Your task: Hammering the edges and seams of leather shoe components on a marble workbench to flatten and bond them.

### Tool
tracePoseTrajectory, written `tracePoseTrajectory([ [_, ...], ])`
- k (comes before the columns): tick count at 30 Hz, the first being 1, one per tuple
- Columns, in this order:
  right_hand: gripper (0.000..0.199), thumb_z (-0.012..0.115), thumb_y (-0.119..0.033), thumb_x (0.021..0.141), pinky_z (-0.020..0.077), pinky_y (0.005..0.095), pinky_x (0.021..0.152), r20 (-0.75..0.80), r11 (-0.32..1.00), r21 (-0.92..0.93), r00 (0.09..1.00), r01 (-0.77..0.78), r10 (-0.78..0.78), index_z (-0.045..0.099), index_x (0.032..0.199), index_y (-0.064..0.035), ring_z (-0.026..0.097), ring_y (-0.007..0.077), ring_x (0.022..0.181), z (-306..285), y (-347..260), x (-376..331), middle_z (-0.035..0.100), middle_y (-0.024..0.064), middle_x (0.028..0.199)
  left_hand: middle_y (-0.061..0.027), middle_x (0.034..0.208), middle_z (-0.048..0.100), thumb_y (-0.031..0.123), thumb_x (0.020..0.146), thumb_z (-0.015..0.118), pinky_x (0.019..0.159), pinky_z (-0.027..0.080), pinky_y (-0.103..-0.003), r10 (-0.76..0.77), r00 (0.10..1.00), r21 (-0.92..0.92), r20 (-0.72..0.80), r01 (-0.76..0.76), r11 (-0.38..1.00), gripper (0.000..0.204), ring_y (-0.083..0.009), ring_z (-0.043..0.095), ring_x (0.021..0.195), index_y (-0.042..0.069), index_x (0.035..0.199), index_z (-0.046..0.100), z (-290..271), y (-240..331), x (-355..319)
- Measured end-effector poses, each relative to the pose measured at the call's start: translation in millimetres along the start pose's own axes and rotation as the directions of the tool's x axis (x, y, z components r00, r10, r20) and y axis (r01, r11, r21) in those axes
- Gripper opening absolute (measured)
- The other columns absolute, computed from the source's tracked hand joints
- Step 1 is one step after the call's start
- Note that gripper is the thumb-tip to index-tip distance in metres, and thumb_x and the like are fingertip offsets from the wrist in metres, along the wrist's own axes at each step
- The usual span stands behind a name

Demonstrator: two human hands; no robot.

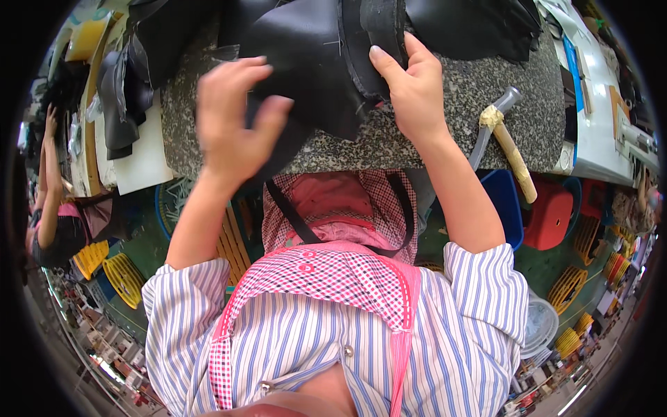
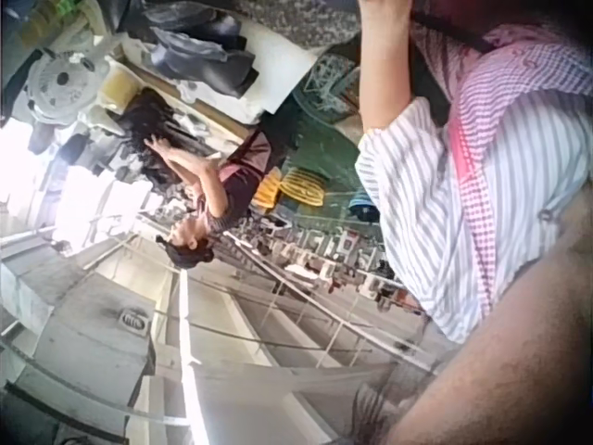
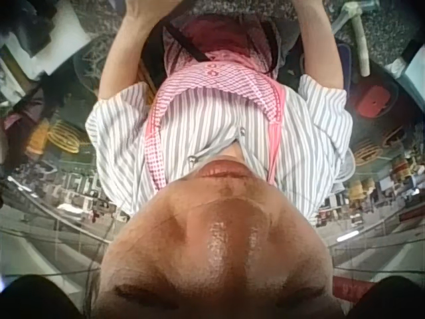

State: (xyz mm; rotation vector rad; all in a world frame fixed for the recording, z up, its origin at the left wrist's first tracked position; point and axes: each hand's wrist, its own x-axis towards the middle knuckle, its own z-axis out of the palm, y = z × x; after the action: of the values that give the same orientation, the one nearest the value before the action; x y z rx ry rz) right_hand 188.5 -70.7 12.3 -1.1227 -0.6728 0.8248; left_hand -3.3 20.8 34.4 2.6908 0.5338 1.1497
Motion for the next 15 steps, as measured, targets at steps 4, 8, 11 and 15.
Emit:
tracePoseTrajectory([
  [4,0.023,0.055,-0.003,0.085,0.0516,0.025,0.071,0.024,0.991,0.092,0.996,-0.093,0.091,0.053,0.106,0.0046,0.061,0.0117,0.078,-3.8,4.7,14.6,0.063,0.0089,0.093,-0.019,0.14,0.029,0.046,0.081,0.056,0.102,0.028,-0.044,-0.344,0.918,0.302,0.196,0.278,0.912,0.079,-0.034,0.026,0.131,-0.002,0.136,0.026,16.9,-19.6,-39.1],
  [8,0.016,0.055,-0.004,0.084,0.0543,0.0268,0.064,-0.01,0.944,0.217,0.967,-0.248,0.256,0.055,0.099,0.0028,0.064,0.0158,0.072,-9.4,7.1,34.4,0.063,0.0101,0.088,-0.0133,0.142,0.029,0.051,0.085,0.046,0.103,0.027,-0.043,-0.288,0.864,0.392,0.413,0.117,0.912,0.074,-0.0258,0.028,0.132,0.001,0.136,0.029,7.7,-33.9,-44.7],
  [11,0.021,0.05,-0.005,0.086,0.0517,0.0297,0.078,-0.078,0.878,0.377,0.935,-0.294,0.346,0.054,0.104,0.0056,0.061,0.0212,0.09,-10.9,12.3,69.3,0.06,0.0163,0.099,-0.0126,0.142,0.029,0.049,0.085,0.046,0.104,0.026,-0.042,-0.238,0.868,0.342,0.435,0.085,0.936,0.071,-0.0248,0.027,0.132,0.003,0.136,0.03,3.1,-38.2,-45.1],
  [15,0.022,0.041,-0.01,0.093,0.0569,0.0331,0.072,-0.277,0.584,0.733,0.938,0.348,-0.211,0.051,0.101,0.0074,0.06,0.0257,0.082,-87.4,-60.4,179.1,0.06,0.0163,0.093,-0.0126,0.143,0.026,0.049,0.085,0.048,0.104,0.025,-0.041,-0.238,0.86,0.325,0.451,0.09,0.941,0.071,-0.0246,0.025,0.133,0.003,0.136,0.03,4.6,-40.1,-42.8],
])
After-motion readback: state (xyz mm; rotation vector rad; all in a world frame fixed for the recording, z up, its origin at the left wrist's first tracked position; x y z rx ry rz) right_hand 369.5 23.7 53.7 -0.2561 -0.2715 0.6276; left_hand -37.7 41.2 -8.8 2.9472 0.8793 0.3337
